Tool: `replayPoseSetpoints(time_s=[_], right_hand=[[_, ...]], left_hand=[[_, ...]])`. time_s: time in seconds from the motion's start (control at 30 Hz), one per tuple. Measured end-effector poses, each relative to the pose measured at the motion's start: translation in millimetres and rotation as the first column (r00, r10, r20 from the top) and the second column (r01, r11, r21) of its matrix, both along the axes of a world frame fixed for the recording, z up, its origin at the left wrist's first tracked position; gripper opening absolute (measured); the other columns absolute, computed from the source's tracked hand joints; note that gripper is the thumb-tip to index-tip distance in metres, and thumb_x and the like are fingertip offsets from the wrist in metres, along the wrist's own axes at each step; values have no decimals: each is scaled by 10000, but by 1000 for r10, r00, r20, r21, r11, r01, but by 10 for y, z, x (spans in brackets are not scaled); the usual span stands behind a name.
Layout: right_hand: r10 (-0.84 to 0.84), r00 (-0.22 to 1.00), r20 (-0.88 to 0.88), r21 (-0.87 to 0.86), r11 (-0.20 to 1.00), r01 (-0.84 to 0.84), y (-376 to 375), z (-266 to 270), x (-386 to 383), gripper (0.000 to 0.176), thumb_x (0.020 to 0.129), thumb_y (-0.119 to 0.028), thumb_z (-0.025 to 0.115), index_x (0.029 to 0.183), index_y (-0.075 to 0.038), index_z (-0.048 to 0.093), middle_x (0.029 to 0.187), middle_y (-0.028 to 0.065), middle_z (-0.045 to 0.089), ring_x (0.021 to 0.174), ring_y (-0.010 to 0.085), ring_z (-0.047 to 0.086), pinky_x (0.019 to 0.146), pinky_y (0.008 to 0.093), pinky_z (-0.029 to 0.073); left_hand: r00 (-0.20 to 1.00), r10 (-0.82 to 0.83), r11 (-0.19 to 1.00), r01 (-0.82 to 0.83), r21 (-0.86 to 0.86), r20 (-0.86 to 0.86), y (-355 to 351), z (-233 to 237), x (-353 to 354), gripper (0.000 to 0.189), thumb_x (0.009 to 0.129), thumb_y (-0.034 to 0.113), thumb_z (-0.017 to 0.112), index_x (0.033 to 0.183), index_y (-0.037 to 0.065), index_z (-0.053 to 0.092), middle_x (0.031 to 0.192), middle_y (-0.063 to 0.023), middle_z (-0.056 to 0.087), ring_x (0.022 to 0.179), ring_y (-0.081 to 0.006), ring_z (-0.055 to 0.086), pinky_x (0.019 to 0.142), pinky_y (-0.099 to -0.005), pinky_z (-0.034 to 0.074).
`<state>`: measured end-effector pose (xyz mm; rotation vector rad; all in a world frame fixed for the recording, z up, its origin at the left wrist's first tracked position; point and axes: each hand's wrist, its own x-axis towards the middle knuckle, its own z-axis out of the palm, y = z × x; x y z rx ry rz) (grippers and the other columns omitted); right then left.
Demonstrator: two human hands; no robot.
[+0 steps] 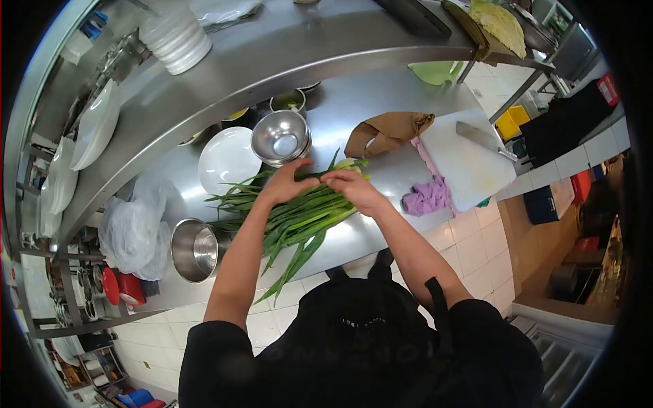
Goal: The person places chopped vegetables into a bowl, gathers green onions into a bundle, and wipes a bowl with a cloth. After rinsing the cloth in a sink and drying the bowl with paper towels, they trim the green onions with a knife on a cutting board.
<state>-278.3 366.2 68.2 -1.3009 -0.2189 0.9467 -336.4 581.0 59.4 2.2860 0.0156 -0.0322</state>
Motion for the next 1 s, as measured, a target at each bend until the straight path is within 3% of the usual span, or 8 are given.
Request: replayPoseSetpoints(time_s=[0.1, 0.3, 0.4, 0.53, 0.67, 0.77, 0.83, 1.0], right_hand=[[181, 881, 438, -124, 982, -141, 157, -35, -122, 236, 943, -207, 573, 1045, -8, 645, 881, 25, 609, 805, 122, 580, 731, 269, 469], [459, 871, -178, 67, 888, -454, -318, -44, -465, 267, 956, -260, 552, 1059, -23, 621, 765, 35, 595, 669, 131, 611, 584, 271, 478], [528, 846, -80, -221, 818, -531, -571, -302, -773, 276, 953, -237, 553, 1103, -15, 619, 777, 42, 610, 702, 141, 633, 599, 275, 497], [199, 870, 450, -463, 886, 37, -617, -946, -937, 223, 914, -134, 597, 1083, 10, 613, 842, 69, 634, 775, 164, 649, 650, 296, 545], [-228, 966, -124, -43, 974, 224, -446, -1087, -950, 249, 920, -106, 606, 1138, 16, 611, 991, 78, 640, 919, 178, 634, 718, 320, 559], [-304, 951, -50, -89, 950, 299, -353, -835, -868, 229, 918, -76, 609, 1138, -12, 612, 970, 57, 631, 929, 170, 623, 722, 309, 551], [-329, 867, 375, 0, 935, 355, -315, -716, -802, 249, 894, -52, 635, 1141, -38, 615, 987, 56, 604, 937, 148, 594, 727, 290, 533], [-231, 695, 681, -72, 923, 377, -130, -616, -516, 273, 812, -75, 708, 1062, -47, 602, 937, 139, 511, 899, 295, 543, 837, 368, 464]], left_hand=[[966, -168, 985, 158, -65, -195, 118, -206, 14, 663, 916, 474, 574, 1420, 69, 425, 1393, -173, 504, 1289, -293, 482, 1071, -389, 366], [927, -283, 956, 252, -149, -245, 223, -346, 126, 895, 826, 609, 609, 1484, 74, 321, 1431, -177, 474, 1332, -312, 440, 1094, -451, 325], [870, -206, 859, 380, 343, -448, -17, -192, 63, 1376, 489, 773, 740, 1516, 42, 187, 1443, -266, 403, 1352, -388, 384, 1071, -650, 229], [945, -131, 743, 294, 601, -301, -475, -104, -304, 1452, 458, 697, 811, 1507, 1, 86, 1457, -329, 282, 1332, -471, 350, 1051, -619, 295], [974, -60, 756, 188, 627, -219, -585, -337, -275, 1412, 478, 685, 801, 1502, -5, 117, 1391, -327, 404, 1292, -459, 421, 1067, -600, 297], [954, -72, 821, 223, 525, -292, -417, -313, -100, 1249, 530, 626, 802, 1458, -19, 269, 1287, -276, 534, 1203, -390, 527, 1047, -496, 373], [865, -351, 935, 307, -176, -357, -182, -230, 39, 966, 637, 494, 794, 1364, -30, 433, 1124, -163, 634, 1067, -276, 600, 982, -360, 428], [681, -303, 952, 254, -173, -667, 115, -263, 388, 790, 651, 501, 816, 1188, -45, 621, 1178, -162, 644, 1074, -249, 615, 936, -351, 464]])
